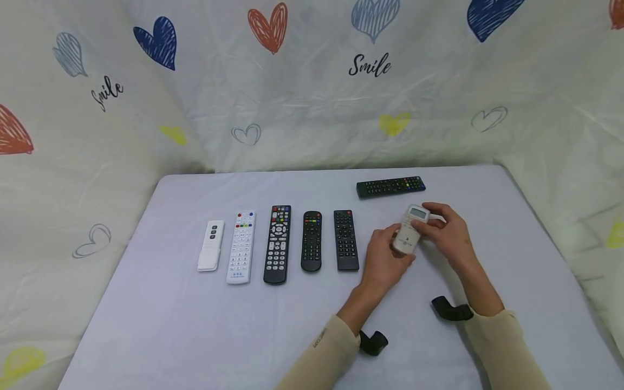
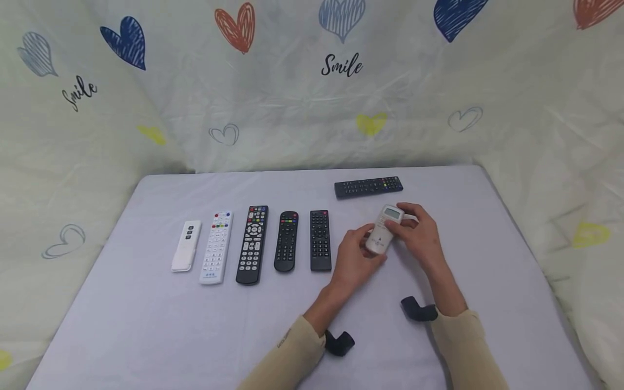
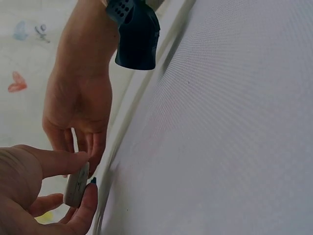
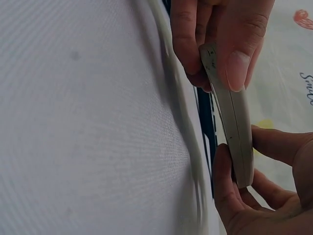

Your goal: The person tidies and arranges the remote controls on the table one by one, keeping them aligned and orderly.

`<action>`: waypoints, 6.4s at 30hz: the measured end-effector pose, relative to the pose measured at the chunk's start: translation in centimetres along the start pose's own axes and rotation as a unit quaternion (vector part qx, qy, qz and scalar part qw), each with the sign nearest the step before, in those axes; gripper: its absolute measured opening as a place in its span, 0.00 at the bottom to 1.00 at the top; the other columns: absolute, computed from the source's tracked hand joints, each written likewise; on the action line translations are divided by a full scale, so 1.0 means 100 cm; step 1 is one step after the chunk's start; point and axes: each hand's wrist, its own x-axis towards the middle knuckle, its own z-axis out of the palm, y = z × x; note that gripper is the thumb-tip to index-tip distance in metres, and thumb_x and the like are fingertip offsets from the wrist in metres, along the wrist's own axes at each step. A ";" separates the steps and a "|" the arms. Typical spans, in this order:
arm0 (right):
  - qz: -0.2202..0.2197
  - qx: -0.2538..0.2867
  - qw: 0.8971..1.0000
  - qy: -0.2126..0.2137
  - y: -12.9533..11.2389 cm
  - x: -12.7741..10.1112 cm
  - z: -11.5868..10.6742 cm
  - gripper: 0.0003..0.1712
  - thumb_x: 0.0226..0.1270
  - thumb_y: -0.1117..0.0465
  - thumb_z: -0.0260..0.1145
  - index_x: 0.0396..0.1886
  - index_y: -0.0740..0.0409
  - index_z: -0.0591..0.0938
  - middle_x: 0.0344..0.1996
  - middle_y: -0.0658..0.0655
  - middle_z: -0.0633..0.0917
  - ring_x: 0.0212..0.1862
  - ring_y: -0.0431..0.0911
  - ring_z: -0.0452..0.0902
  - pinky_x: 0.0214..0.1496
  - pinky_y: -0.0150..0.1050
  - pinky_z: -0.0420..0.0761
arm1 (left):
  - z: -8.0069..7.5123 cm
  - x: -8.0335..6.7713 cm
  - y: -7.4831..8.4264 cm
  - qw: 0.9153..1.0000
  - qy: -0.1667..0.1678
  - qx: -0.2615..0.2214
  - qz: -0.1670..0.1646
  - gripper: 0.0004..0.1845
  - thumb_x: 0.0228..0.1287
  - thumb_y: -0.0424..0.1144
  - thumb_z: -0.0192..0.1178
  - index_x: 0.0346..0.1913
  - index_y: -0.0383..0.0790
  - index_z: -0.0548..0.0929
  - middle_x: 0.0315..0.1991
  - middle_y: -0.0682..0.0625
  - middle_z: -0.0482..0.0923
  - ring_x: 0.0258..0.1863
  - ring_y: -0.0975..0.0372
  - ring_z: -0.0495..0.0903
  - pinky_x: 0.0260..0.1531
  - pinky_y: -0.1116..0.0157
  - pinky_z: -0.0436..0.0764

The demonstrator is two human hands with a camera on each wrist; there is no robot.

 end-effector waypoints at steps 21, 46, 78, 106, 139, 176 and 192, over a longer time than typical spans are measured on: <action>-0.040 -0.034 0.998 -0.045 -0.008 -0.001 0.008 0.37 0.73 0.51 0.70 0.76 0.59 0.70 0.61 0.70 0.80 0.47 0.30 0.76 0.42 0.23 0.77 | 0.001 -0.013 -0.001 0.999 0.013 -0.018 -0.041 0.41 0.57 0.32 0.78 0.74 0.44 0.72 0.57 0.51 0.72 0.45 0.74 0.72 0.45 0.78 0.78; -0.029 -0.063 0.994 -0.086 -0.017 0.006 0.019 0.37 0.73 0.50 0.70 0.76 0.57 0.71 0.72 0.68 0.73 0.71 0.66 0.70 0.52 0.41 0.74 | 0.004 -0.026 0.001 0.996 0.048 0.060 -0.038 0.39 0.63 0.36 0.74 0.75 0.44 0.68 0.62 0.49 0.70 0.60 0.63 0.74 0.62 0.65 0.79; -0.044 -0.078 0.986 -0.138 -0.024 0.016 0.036 0.35 0.71 0.55 0.72 0.74 0.60 0.73 0.70 0.68 0.73 0.69 0.63 0.68 0.72 0.63 0.72 | 0.002 -0.033 0.005 0.992 0.055 0.090 -0.075 0.41 0.66 0.40 0.73 0.77 0.42 0.64 0.61 0.48 0.67 0.58 0.65 0.70 0.55 0.70 0.81; -0.047 -0.115 0.982 -0.141 -0.019 0.018 0.035 0.32 0.70 0.58 0.72 0.72 0.61 0.75 0.67 0.68 0.74 0.58 0.61 0.76 0.50 0.37 0.77 | 0.004 -0.031 0.003 0.988 0.054 0.122 -0.078 0.41 0.63 0.41 0.75 0.75 0.39 0.65 0.61 0.46 0.66 0.57 0.64 0.68 0.53 0.70 0.81; 0.003 -0.040 0.999 -0.028 -0.019 0.026 0.024 0.26 0.80 0.54 0.61 0.69 0.64 0.76 0.65 0.68 0.77 0.53 0.44 0.77 0.43 0.24 0.79 | -0.039 0.015 0.010 0.996 0.069 0.043 -0.027 0.32 0.74 0.38 0.62 0.76 0.36 0.66 0.69 0.40 0.65 0.71 0.55 0.70 0.73 0.58 0.74; 0.086 -0.031 0.994 0.064 -0.019 0.048 0.018 0.44 0.79 0.53 0.61 0.85 0.55 0.52 0.82 0.62 0.57 0.52 0.42 0.77 0.42 0.22 0.75 | -0.041 0.061 0.003 0.995 0.074 0.010 -0.065 0.33 0.76 0.36 0.57 0.78 0.30 0.61 0.76 0.38 0.56 0.77 0.51 0.64 0.77 0.56 0.69; 0.071 -0.053 0.996 0.029 -0.018 0.058 0.018 0.49 0.78 0.53 0.62 0.86 0.55 0.46 0.84 0.63 0.55 0.53 0.51 0.80 0.41 0.22 0.74 | -0.045 0.077 0.003 0.994 0.056 0.057 -0.076 0.38 0.77 0.38 0.57 0.81 0.28 0.53 0.82 0.35 0.49 0.83 0.49 0.54 0.79 0.55 0.64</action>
